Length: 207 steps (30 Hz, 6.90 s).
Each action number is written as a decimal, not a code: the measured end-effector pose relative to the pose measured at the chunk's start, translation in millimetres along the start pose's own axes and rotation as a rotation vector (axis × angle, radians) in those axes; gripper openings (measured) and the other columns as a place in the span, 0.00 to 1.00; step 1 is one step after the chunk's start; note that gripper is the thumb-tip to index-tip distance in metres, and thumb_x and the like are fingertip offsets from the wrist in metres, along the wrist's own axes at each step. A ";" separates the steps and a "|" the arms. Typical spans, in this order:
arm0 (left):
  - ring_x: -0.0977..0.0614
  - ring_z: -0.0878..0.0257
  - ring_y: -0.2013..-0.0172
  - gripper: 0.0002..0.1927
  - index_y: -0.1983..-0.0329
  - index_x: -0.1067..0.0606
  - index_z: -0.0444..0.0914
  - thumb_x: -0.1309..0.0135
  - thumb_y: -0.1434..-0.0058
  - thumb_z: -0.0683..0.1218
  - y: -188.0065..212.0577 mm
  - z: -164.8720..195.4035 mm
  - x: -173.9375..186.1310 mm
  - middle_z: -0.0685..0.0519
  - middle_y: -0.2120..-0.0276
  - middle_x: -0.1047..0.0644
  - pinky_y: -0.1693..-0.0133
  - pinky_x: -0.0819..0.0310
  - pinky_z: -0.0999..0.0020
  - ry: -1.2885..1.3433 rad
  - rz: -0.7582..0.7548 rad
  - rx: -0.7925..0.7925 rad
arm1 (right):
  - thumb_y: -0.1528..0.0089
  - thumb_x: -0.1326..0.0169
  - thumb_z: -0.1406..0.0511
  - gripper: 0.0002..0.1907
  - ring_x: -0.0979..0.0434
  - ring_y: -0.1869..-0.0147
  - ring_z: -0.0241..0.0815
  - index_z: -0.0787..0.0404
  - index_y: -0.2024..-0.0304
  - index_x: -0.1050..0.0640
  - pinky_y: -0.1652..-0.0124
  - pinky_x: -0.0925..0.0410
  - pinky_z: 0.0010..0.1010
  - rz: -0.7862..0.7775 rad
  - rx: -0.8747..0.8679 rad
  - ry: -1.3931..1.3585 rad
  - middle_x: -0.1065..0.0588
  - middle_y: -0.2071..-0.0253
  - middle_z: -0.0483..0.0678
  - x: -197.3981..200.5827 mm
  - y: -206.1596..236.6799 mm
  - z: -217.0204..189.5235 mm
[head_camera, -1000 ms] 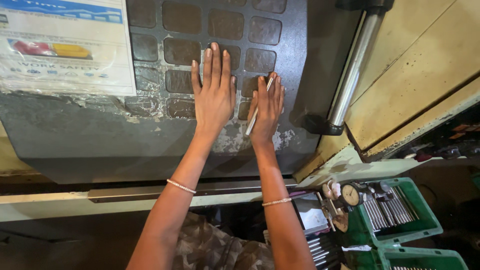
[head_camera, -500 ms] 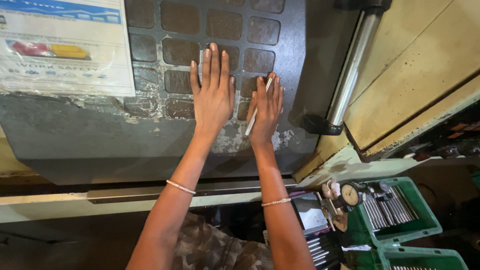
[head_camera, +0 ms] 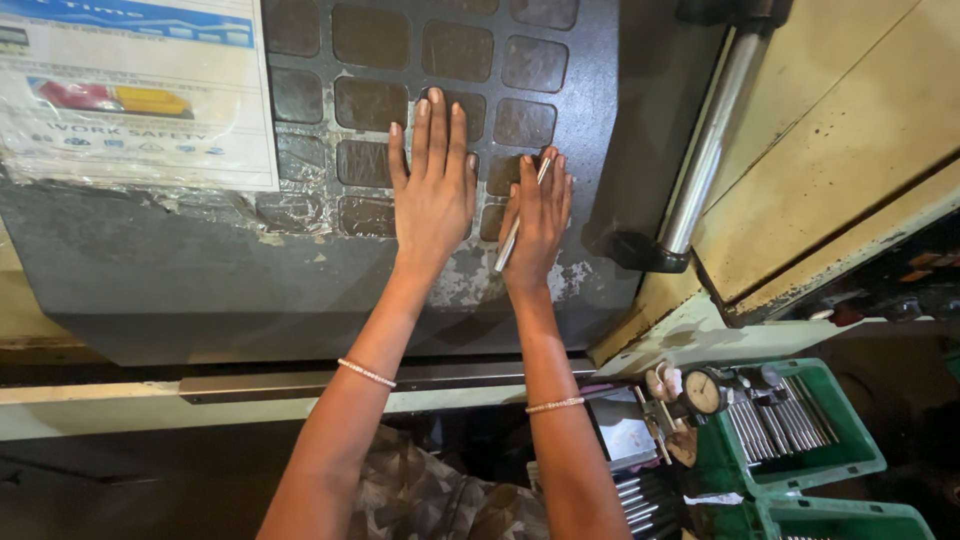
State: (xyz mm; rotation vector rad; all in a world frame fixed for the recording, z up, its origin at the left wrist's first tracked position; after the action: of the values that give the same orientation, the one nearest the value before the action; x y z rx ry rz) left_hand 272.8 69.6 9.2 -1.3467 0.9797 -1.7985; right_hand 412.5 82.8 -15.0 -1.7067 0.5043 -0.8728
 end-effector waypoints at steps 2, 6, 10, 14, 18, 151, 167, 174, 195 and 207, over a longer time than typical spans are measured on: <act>0.47 0.52 0.23 0.29 0.23 0.40 0.32 0.55 0.23 0.49 -0.6 0.2 1.4 0.41 0.23 0.45 0.25 0.64 0.45 0.004 0.005 -0.003 | 0.29 0.48 0.71 0.22 0.40 0.21 0.62 0.64 0.33 0.30 0.26 0.45 0.55 0.006 -0.001 -0.004 0.36 0.28 0.63 0.9 -0.7 -0.8; 0.47 0.51 0.23 0.29 0.23 0.40 0.32 0.55 0.23 0.49 -1.1 0.6 4.3 0.40 0.23 0.45 0.25 0.63 0.45 0.004 0.010 -0.011 | 0.29 0.48 0.70 0.22 0.39 0.21 0.63 0.64 0.33 0.30 0.26 0.45 0.55 0.011 -0.002 -0.007 0.36 0.28 0.63 2.6 -1.7 -2.4; 0.47 0.51 0.23 0.29 0.24 0.39 0.31 0.55 0.23 0.48 -0.8 0.6 5.2 0.39 0.23 0.45 0.25 0.63 0.45 0.017 -0.010 -0.005 | 0.29 0.48 0.71 0.22 0.39 0.21 0.62 0.64 0.33 0.30 0.26 0.45 0.54 0.009 0.001 -0.009 0.36 0.28 0.63 4.8 -1.6 -3.6; 0.47 0.51 0.23 0.28 0.24 0.38 0.31 0.55 0.23 0.48 -1.1 0.8 6.5 0.40 0.23 0.45 0.25 0.62 0.45 0.025 0.014 -0.010 | 0.30 0.47 0.71 0.22 0.39 0.21 0.61 0.64 0.33 0.30 0.26 0.45 0.54 0.014 -0.004 -0.016 0.35 0.28 0.62 6.0 -0.4 -4.4; 0.47 0.51 0.23 0.28 0.25 0.38 0.30 0.55 0.23 0.48 -0.3 1.0 6.8 0.39 0.23 0.45 0.25 0.62 0.45 0.022 0.007 -0.013 | 0.30 0.47 0.70 0.21 0.39 0.21 0.61 0.63 0.33 0.30 0.25 0.45 0.53 0.015 -0.017 -0.009 0.35 0.28 0.61 5.2 -0.9 -3.0; 0.48 0.50 0.22 0.28 0.24 0.37 0.28 0.55 0.22 0.47 1.2 4.9 4.1 0.37 0.23 0.46 0.25 0.64 0.44 0.052 -0.024 -0.008 | 0.28 0.49 0.65 0.21 0.41 0.21 0.61 0.66 0.34 0.29 0.25 0.49 0.55 0.016 -0.077 0.125 0.33 0.29 0.60 13.4 8.0 2.4; 0.48 0.50 0.22 0.28 0.23 0.38 0.28 0.56 0.22 0.47 2.2 4.9 6.6 0.38 0.23 0.46 0.26 0.64 0.43 0.028 -0.035 -0.019 | 0.28 0.50 0.64 0.21 0.41 0.21 0.63 0.66 0.34 0.29 0.25 0.49 0.56 0.003 -0.078 0.125 0.33 0.29 0.60 13.5 8.1 1.3; 0.48 0.50 0.22 0.28 0.23 0.38 0.28 0.56 0.22 0.47 1.2 6.7 5.9 0.37 0.23 0.47 0.25 0.64 0.43 0.036 -0.034 -0.019 | 0.28 0.50 0.64 0.20 0.41 0.21 0.62 0.65 0.34 0.28 0.25 0.49 0.55 0.000 -0.090 0.128 0.33 0.29 0.60 14.4 7.9 2.3; 0.48 0.48 0.22 0.27 0.24 0.37 0.31 0.55 0.22 0.47 0.3 8.7 12.3 0.38 0.22 0.46 0.25 0.65 0.42 0.073 -0.014 -0.002 | 0.29 0.49 0.70 0.13 0.26 0.50 0.47 0.66 0.43 0.25 0.48 0.31 0.37 0.048 -0.383 -0.305 0.27 0.56 0.52 81.7 23.5 -9.1; 0.18 0.58 0.54 0.32 0.36 0.29 0.35 0.45 0.34 0.61 -30.3 176.0 -54.6 0.45 0.50 0.21 0.50 0.24 0.64 1.349 -0.225 0.402 | 0.36 0.48 0.60 0.08 0.38 0.77 0.32 0.54 0.56 0.25 0.77 0.41 0.24 -0.138 -1.367 -0.915 0.34 0.77 0.41 144.2 131.7 25.2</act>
State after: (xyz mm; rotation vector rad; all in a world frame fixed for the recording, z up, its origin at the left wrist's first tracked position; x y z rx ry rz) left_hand 453.8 101.3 42.6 0.1826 0.9556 -2.8871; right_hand 536.6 -44.4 -100.0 -3.0997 0.3176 0.4388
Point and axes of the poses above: each hand's wrist, its own y-axis away from the middle knuckle, its own x-axis out of the back of the hand, z = x × y, the point moved 4 cm from there along -y, towards the middle knuckle
